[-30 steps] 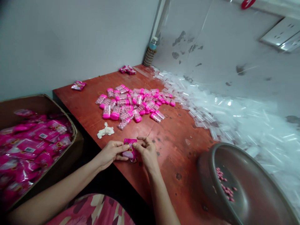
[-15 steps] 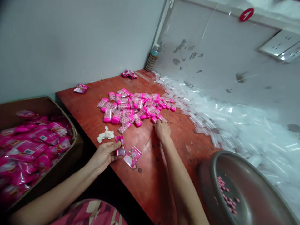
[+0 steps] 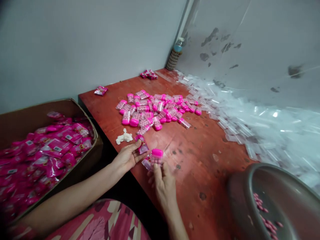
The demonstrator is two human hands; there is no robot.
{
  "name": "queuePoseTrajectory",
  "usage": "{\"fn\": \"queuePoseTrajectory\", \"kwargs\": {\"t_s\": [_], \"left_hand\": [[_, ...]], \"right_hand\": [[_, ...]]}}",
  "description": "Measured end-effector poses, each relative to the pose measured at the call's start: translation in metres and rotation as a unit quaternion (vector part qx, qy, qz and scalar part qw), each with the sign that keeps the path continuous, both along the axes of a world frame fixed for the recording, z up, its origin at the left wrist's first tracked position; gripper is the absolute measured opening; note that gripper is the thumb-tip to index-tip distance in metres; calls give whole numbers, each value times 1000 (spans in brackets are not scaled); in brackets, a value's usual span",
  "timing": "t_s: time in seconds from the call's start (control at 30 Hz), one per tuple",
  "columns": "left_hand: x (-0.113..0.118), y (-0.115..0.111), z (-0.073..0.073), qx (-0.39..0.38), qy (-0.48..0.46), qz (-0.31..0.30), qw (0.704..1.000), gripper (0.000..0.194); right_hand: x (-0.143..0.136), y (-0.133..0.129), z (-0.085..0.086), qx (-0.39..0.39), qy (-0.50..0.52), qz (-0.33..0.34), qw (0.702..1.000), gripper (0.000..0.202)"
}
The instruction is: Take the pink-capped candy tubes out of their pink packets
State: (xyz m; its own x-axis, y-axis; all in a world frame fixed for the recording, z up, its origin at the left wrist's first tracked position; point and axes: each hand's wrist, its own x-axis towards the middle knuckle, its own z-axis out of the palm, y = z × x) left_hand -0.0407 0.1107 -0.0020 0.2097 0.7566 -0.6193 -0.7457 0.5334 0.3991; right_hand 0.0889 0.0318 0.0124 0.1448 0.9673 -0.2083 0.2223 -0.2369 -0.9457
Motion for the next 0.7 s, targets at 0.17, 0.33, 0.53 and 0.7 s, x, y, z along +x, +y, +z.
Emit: {"fn": "queuePoseTrajectory", "kwargs": {"t_s": [0.17, 0.33, 0.53, 0.7], "left_hand": [[11, -7, 5, 25, -25, -15, 999, 8], [17, -10, 7, 57, -23, -14, 998, 10], [17, -12, 6, 89, -7, -28, 996, 15], [15, -12, 8, 121, 5, -68, 990, 20]], "right_hand": [[-16, -11, -7, 0, -16, -17, 1000, 27], [-16, -11, -11, -3, 28, -26, 999, 27], [-20, -12, -11, -9, 112, -32, 993, 27], [-18, -9, -17, -5, 120, -23, 992, 27]]}}
